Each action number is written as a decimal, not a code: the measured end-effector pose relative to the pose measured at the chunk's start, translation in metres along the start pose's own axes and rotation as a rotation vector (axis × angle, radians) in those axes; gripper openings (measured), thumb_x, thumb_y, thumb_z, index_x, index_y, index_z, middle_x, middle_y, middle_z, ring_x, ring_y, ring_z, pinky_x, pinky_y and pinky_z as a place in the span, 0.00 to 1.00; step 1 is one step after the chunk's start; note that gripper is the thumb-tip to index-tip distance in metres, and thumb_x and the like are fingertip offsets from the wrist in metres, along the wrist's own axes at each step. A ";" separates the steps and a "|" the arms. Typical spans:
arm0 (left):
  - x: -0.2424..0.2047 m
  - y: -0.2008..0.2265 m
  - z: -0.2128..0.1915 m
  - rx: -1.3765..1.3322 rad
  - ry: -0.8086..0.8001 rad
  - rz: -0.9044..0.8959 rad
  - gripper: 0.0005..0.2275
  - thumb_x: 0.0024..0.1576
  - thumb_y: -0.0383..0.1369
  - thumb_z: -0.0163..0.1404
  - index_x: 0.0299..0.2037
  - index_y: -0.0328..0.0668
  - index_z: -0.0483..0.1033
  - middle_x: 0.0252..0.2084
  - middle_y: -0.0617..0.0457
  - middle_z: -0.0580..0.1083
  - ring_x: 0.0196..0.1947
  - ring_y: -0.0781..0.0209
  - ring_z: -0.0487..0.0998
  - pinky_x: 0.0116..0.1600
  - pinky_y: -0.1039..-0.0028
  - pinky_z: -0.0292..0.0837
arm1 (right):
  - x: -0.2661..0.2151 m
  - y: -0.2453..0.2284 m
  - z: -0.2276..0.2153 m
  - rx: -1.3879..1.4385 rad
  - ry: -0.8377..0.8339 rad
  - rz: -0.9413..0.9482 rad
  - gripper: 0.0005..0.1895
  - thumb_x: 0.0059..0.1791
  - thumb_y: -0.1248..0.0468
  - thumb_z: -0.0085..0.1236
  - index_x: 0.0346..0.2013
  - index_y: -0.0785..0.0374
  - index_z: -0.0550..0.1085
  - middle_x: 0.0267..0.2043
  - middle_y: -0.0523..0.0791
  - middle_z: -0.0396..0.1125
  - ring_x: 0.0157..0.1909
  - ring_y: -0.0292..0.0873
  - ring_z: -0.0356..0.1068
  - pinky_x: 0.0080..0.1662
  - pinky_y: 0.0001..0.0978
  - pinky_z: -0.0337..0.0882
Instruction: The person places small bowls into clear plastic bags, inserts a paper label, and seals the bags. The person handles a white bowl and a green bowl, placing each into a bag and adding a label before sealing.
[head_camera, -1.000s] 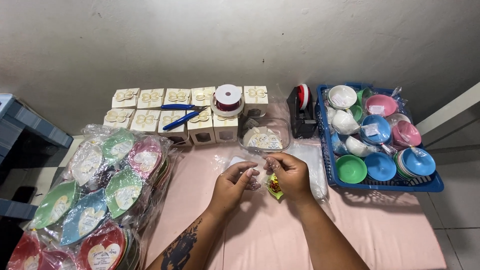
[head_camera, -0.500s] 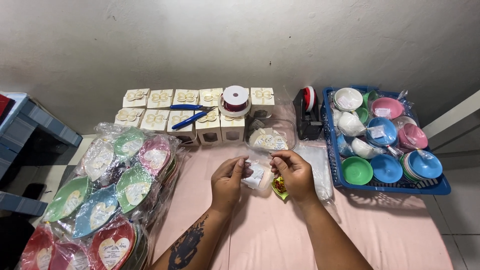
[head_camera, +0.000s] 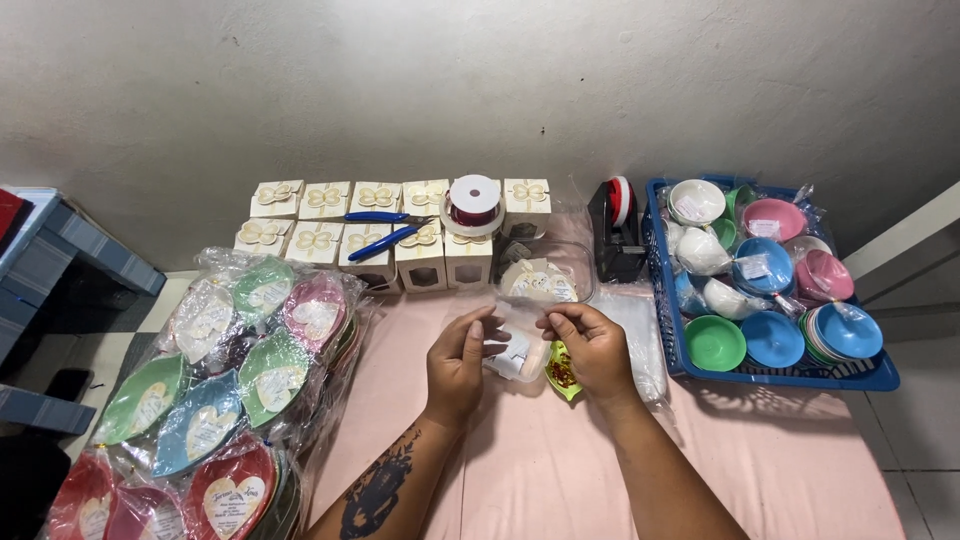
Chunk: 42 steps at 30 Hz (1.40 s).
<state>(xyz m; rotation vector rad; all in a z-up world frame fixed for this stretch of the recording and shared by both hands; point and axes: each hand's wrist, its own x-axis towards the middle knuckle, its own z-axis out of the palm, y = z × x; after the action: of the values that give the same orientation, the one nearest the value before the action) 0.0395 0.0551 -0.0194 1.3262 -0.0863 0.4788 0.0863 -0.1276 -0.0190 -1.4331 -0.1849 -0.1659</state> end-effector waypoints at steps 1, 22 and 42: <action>0.001 0.000 -0.001 -0.001 0.000 0.001 0.15 0.69 0.32 0.43 0.55 0.32 0.81 0.43 0.39 0.82 0.39 0.51 0.86 0.41 0.63 0.87 | -0.001 -0.003 0.002 0.000 0.000 -0.001 0.08 0.54 0.71 0.59 0.46 0.72 0.81 0.34 0.55 0.78 0.33 0.42 0.77 0.39 0.32 0.80; 0.011 -0.014 -0.009 -0.084 0.160 -0.113 0.10 0.68 0.30 0.46 0.48 0.29 0.79 0.34 0.41 0.80 0.32 0.54 0.85 0.36 0.67 0.86 | -0.013 -0.031 0.011 0.228 -0.132 0.069 0.17 0.53 0.71 0.56 0.56 0.76 0.76 0.46 0.64 0.79 0.47 0.57 0.80 0.53 0.51 0.79; 0.008 -0.009 0.003 -0.934 -0.168 -0.347 0.17 0.69 0.35 0.37 0.67 0.45 0.64 0.74 0.32 0.63 0.67 0.28 0.71 0.61 0.42 0.77 | -0.022 -0.034 0.019 -0.808 -0.561 -0.874 0.26 0.56 0.46 0.50 0.64 0.54 0.73 0.72 0.48 0.66 0.75 0.53 0.61 0.71 0.78 0.38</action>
<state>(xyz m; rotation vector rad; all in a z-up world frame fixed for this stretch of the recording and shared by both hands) 0.0504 0.0537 -0.0239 0.4385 -0.1877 -0.0014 0.0563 -0.1134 0.0114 -2.0901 -1.3305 -0.5977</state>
